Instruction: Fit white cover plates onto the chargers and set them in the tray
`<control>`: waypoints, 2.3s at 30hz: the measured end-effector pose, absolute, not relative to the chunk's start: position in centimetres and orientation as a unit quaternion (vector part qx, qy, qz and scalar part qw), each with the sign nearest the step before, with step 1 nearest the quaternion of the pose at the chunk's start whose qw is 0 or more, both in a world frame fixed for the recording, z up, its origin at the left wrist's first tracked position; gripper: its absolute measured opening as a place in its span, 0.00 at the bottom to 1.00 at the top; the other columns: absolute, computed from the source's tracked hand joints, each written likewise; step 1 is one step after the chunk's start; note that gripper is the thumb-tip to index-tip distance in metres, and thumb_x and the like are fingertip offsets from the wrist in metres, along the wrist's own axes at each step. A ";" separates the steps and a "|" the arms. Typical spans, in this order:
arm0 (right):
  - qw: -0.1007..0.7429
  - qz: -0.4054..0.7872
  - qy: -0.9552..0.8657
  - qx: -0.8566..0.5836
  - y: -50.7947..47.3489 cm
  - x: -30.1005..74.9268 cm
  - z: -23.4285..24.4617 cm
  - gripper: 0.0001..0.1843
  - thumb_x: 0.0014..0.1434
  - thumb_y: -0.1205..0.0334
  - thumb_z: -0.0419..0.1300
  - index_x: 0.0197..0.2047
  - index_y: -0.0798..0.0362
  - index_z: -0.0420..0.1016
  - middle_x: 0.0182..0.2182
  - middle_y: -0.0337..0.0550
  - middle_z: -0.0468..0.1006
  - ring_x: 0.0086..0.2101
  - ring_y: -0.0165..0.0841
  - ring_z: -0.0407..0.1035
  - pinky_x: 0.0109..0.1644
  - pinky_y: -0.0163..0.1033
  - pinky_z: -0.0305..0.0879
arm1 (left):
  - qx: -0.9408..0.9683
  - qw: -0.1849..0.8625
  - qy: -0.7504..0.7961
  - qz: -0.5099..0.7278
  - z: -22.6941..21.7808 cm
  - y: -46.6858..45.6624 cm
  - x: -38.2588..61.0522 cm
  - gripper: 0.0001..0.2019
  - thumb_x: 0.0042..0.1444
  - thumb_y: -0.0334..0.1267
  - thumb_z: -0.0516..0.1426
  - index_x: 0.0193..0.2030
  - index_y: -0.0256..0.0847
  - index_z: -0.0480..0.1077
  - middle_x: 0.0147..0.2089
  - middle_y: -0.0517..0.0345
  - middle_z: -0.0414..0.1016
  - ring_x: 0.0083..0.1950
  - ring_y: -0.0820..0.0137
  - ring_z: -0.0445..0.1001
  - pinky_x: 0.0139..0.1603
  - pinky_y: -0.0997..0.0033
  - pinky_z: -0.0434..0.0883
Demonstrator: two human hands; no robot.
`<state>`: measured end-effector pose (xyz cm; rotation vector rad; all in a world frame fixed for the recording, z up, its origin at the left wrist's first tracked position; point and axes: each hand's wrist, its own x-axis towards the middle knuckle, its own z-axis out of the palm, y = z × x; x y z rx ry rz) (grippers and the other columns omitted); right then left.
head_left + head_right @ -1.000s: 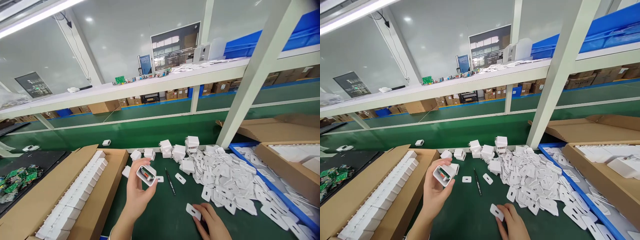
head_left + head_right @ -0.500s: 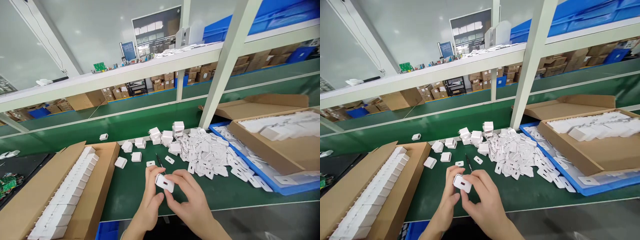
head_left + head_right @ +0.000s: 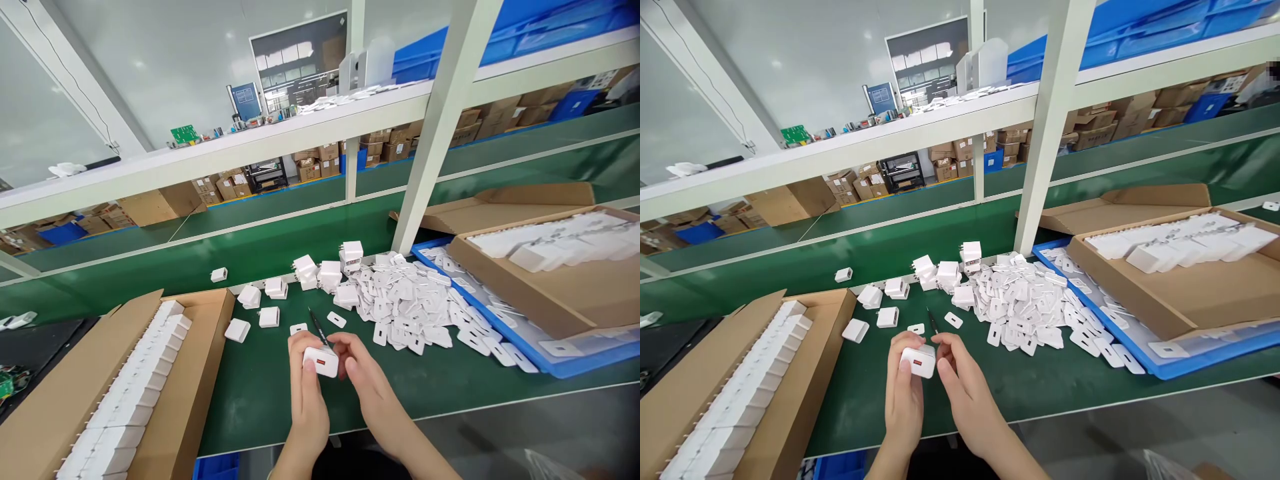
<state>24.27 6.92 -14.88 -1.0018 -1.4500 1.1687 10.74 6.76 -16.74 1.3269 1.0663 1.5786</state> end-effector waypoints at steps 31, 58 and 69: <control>0.576 0.451 -0.561 -0.388 8.4 22.8 -18.8 0.17 0.65 0.49 0.67 0.52 0.48 0.76 0.43 0.43 0.75 0.44 0.38 0.70 0.49 0.40 0.69 | 0.606 0.301 0.454 0.580 -20.5 7.6 8.5 0.17 0.75 0.49 0.49 0.51 0.50 0.78 0.58 0.48 0.65 0.58 0.58 0.71 0.52 0.60 0.74; 0.408 0.238 -0.688 -0.550 10.4 25.5 -25.6 0.17 0.73 0.57 0.53 0.63 0.47 0.67 0.58 0.54 0.72 0.54 0.47 0.73 0.55 0.56 0.76 | 0.567 -0.030 0.760 0.315 -12.3 16.5 -14.9 0.22 0.64 0.50 0.57 0.59 0.40 0.65 0.60 0.42 0.69 0.62 0.53 0.72 0.61 0.54 0.73; 0.338 0.097 -0.740 -0.574 10.9 24.1 -26.1 0.32 0.74 0.52 0.55 0.76 0.47 0.54 0.73 0.54 0.62 0.69 0.56 0.59 0.65 0.65 0.66 | 0.514 -0.104 0.835 0.165 -16.0 22.4 -20.6 0.13 0.60 0.37 0.56 0.46 0.30 0.76 0.62 0.22 0.65 0.66 0.28 0.59 0.61 0.26 0.58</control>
